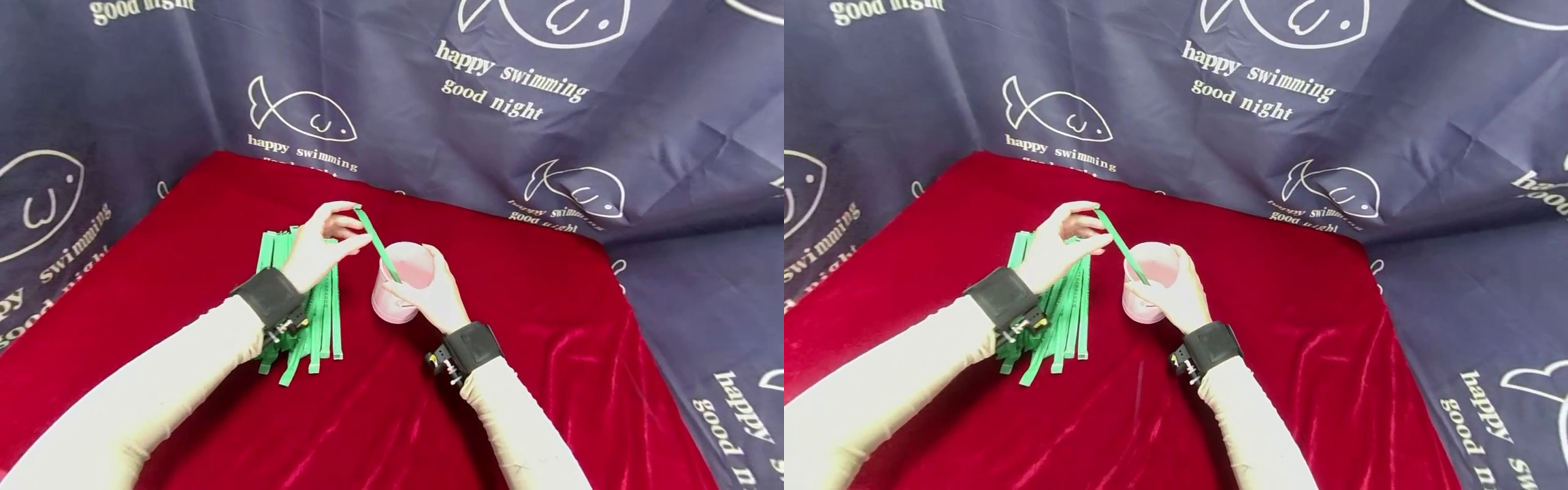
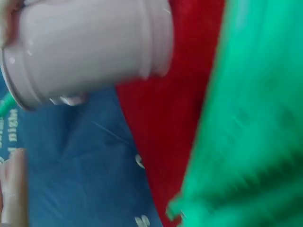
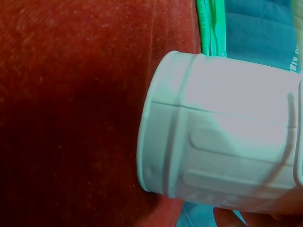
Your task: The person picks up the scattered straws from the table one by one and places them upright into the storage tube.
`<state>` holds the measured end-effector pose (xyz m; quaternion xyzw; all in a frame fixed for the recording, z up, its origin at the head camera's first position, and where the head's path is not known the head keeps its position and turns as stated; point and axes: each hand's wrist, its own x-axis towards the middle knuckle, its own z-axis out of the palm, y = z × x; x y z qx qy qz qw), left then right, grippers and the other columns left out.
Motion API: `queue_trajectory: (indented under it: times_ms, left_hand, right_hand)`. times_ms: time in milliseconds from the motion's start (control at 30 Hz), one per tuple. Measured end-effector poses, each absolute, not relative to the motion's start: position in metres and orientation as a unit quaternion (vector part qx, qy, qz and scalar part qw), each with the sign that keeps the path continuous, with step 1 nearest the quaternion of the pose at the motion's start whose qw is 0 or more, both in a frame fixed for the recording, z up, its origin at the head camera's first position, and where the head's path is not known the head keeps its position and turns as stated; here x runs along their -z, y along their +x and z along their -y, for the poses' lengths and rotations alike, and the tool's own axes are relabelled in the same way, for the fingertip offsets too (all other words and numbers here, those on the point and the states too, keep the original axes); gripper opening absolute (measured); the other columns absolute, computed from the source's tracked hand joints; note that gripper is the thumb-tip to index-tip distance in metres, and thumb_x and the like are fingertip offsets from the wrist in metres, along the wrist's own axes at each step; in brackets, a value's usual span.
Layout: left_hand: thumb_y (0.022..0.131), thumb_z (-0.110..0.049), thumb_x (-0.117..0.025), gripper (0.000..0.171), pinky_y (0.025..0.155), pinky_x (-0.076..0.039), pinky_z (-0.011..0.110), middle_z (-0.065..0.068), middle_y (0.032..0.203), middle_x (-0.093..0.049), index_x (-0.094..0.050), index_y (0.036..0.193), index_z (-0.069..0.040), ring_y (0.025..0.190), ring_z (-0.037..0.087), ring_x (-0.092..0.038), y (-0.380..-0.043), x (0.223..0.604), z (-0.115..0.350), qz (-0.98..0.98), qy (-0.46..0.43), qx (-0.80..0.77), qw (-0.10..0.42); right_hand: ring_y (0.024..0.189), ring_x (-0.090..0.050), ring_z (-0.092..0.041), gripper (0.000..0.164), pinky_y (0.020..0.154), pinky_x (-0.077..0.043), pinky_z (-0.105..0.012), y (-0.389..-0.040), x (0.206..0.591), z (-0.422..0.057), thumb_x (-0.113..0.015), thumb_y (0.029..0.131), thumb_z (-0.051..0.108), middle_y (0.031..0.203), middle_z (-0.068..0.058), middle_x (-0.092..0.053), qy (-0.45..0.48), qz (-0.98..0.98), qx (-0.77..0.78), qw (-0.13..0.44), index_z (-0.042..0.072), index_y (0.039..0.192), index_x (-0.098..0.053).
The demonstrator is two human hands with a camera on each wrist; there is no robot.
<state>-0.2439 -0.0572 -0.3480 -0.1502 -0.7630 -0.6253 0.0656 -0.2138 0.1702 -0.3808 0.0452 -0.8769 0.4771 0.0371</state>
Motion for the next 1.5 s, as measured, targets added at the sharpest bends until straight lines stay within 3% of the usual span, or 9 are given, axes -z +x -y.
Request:
queue_trajectory:
  times_ms: [167, 300, 467, 700, 833, 933, 1033, 1267, 1500]
  left_hand:
    - [0.087, -0.030, -0.075, 0.052, 0.084, -0.053, 0.042, 0.014, 0.120, -0.069, -0.058, 0.131, -0.007, 0.101, 0.028, -0.066, -0.245, 0.363, 0.102, 0.885, -0.156, 0.438, 0.033]
    - [0.090, -0.017, -0.068, 0.040, 0.090, -0.052, 0.053, 0.026, 0.121, -0.065, -0.062, 0.123, 0.004, 0.102, 0.040, -0.065, -0.254, 0.370, 0.139, 0.944, -0.155, 0.288, 0.042]
    - [0.082, -0.003, -0.066, 0.037, 0.087, -0.050, 0.060, 0.037, 0.107, -0.062, -0.059, 0.112, 0.017, 0.102, 0.052, -0.058, -0.266, 0.378, 0.169, 0.977, -0.134, 0.168, 0.014]
    - [0.085, -0.002, -0.065, 0.047, 0.054, -0.059, 0.036, 0.033, 0.093, -0.061, -0.047, 0.120, 0.024, 0.060, 0.026, -0.067, -0.270, 0.387, 0.181, 0.943, -0.067, 0.293, -0.140]
    - [0.085, -0.002, -0.058, 0.052, 0.055, -0.060, 0.037, 0.029, 0.088, -0.062, -0.041, 0.125, 0.026, 0.064, 0.018, -0.066, -0.273, 0.389, 0.180, 0.921, -0.048, 0.345, -0.175]
    - [0.085, -0.006, -0.058, 0.046, 0.056, -0.060, 0.038, 0.021, 0.077, -0.062, -0.047, 0.119, 0.024, 0.061, 0.016, -0.065, -0.274, 0.388, 0.179, 0.918, -0.051, 0.351, -0.179]
    - [0.086, -0.008, -0.058, 0.037, 0.057, -0.060, 0.038, 0.016, 0.074, -0.063, -0.055, 0.111, 0.019, 0.060, 0.015, -0.064, -0.275, 0.383, 0.176, 0.919, -0.062, 0.353, -0.165]
    - [0.088, -0.012, -0.058, 0.040, 0.060, -0.060, 0.034, 0.026, 0.108, -0.063, -0.057, 0.122, 0.008, 0.063, 0.019, -0.068, -0.261, 0.355, 0.148, 0.918, -0.127, 0.369, -0.066]
    - [0.088, -0.013, -0.058, 0.031, 0.070, -0.053, 0.035, 0.010, 0.101, -0.070, -0.065, 0.118, -0.007, 0.084, 0.023, -0.067, -0.231, 0.332, 0.106, 0.898, -0.195, 0.392, 0.041]
  right_hand:
    - [0.124, -0.051, -0.025, 0.093, 0.106, -0.046, -0.047, -0.216, 0.382, -0.165, -0.083, 0.074, 0.039, 0.142, -0.004, -0.047, 0.049, 0.880, -0.472, 0.027, 0.016, 0.149, -0.034]
    - [0.125, -0.050, -0.025, 0.095, 0.107, -0.045, -0.046, -0.217, 0.380, -0.167, -0.084, 0.074, 0.039, 0.144, -0.005, -0.046, 0.049, 0.882, -0.468, 0.028, 0.014, 0.150, -0.033]
    - [0.125, -0.050, -0.024, 0.096, 0.107, -0.045, -0.045, -0.218, 0.380, -0.173, -0.084, 0.074, 0.040, 0.143, -0.005, -0.047, 0.043, 0.884, -0.465, 0.036, 0.012, 0.150, -0.033]
    - [0.124, -0.051, -0.024, 0.095, 0.105, -0.046, -0.044, -0.218, 0.381, -0.174, -0.084, 0.073, 0.041, 0.142, -0.005, -0.048, 0.041, 0.885, -0.462, 0.039, 0.012, 0.149, -0.034]
    - [0.123, -0.051, -0.024, 0.094, 0.105, -0.046, -0.044, -0.218, 0.381, -0.174, -0.083, 0.074, 0.040, 0.140, -0.004, -0.049, 0.040, 0.885, -0.462, 0.034, 0.013, 0.149, -0.034]
    - [0.124, -0.050, -0.024, 0.094, 0.106, -0.046, -0.044, -0.218, 0.379, -0.175, -0.083, 0.074, 0.041, 0.142, -0.004, -0.047, 0.037, 0.885, -0.464, 0.021, 0.015, 0.150, -0.033]
    - [0.129, -0.046, -0.024, 0.100, 0.109, -0.043, -0.045, -0.220, 0.376, -0.176, -0.083, 0.074, 0.042, 0.149, -0.005, -0.041, 0.037, 0.882, -0.469, 0.001, 0.017, 0.154, -0.027]
    - [0.144, -0.029, -0.022, 0.109, 0.117, -0.034, -0.047, -0.217, 0.366, -0.179, -0.081, 0.075, 0.041, 0.162, -0.003, -0.021, 0.041, 0.892, -0.451, 0.014, 0.017, 0.159, -0.016]
    - [0.148, -0.028, -0.016, 0.082, 0.121, -0.027, -0.044, -0.206, 0.348, -0.165, -0.080, 0.080, 0.034, 0.156, 0.000, -0.039, 0.075, 0.866, -0.478, 0.127, 0.019, 0.151, -0.040]
